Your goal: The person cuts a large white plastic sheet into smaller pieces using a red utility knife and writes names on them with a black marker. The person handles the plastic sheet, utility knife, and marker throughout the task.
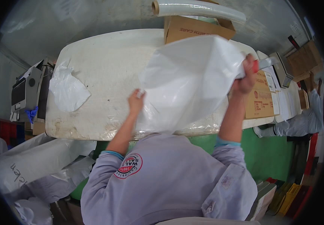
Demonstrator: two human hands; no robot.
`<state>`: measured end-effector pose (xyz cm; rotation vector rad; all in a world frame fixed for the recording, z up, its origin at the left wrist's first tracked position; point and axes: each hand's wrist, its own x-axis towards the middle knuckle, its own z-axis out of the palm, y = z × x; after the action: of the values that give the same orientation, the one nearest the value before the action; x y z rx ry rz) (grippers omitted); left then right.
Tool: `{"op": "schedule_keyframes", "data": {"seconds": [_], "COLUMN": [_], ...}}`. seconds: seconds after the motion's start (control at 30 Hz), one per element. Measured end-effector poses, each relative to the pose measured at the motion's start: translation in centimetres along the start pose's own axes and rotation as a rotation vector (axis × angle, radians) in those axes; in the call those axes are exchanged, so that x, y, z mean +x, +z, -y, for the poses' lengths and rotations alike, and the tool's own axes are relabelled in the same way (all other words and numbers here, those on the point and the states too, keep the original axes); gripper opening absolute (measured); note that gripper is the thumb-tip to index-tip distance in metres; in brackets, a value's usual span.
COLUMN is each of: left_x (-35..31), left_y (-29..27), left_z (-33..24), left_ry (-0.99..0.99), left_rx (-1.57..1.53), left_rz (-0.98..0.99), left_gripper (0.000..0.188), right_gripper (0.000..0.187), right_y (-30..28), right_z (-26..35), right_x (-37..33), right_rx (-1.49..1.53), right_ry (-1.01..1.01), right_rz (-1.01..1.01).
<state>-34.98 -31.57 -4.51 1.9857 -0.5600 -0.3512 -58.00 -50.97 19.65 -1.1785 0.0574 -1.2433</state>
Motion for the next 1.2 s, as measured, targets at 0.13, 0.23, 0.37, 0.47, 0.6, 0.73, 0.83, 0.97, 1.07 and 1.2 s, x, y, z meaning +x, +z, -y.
{"op": "schedule_keyframes", "data": {"seconds": [0.13, 0.23, 0.37, 0.47, 0.6, 0.73, 0.83, 0.97, 1.07, 1.2], "left_x": [13.0, 17.4, 17.2, 15.9, 16.7, 16.0, 15.1, 13.1, 14.4, 17.1], "left_y": [-12.9, -21.2, -28.5, -30.9, -35.9, -36.7, -36.8, -35.6, -36.3, -38.3], "left_z": [-1.6, -13.2, -22.8, -25.7, -27.3, -28.9, -29.0, -30.2, -31.7, -32.7], "left_ry": [0.477, 0.482, 0.794, 0.963, 1.048, 0.733, 0.729, 0.751, 0.614, 0.810], "left_rx": [0.406, 0.512, 0.704, 1.167, 0.888, 0.555, 0.513, 0.508, 0.684, 0.857], "left_rz": [-0.344, -0.370, -0.308, -0.250, -0.349, -0.118, -0.104, -0.177, -0.206, -0.513], "left_gripper": [0.028, 0.042, 0.031, 0.021, 0.023, 0.029, 0.033, 0.030, 0.037, 0.033], "right_gripper": [0.018, 0.012, 0.020, 0.025, 0.025, 0.028, 0.030, 0.031, 0.035, 0.038], "right_y": [-8.2, -10.2, -6.4, -4.1, -3.1, -4.1, -5.2, -6.3, -6.8, -4.8], "right_z": [3.3, 2.9, 7.1, 10.9, 12.4, 12.9, 12.6, 13.2, 14.4, 13.9], "right_x": [6.1, 9.3, 13.5, 15.2, 16.7, 17.2, 17.0, 16.8, 17.4, 18.2], "right_rx": [-0.665, -1.312, -1.715, -1.832, -1.925, -2.022, -2.014, -1.957, -2.022, -2.107], "right_ry": [0.041, 0.088, -0.204, -0.395, -0.521, -0.534, -0.507, -0.415, -0.433, -0.508], "right_rz": [-0.065, -0.003, -0.123, -0.300, -0.245, -0.211, -0.236, -0.287, -0.272, -0.314]}}
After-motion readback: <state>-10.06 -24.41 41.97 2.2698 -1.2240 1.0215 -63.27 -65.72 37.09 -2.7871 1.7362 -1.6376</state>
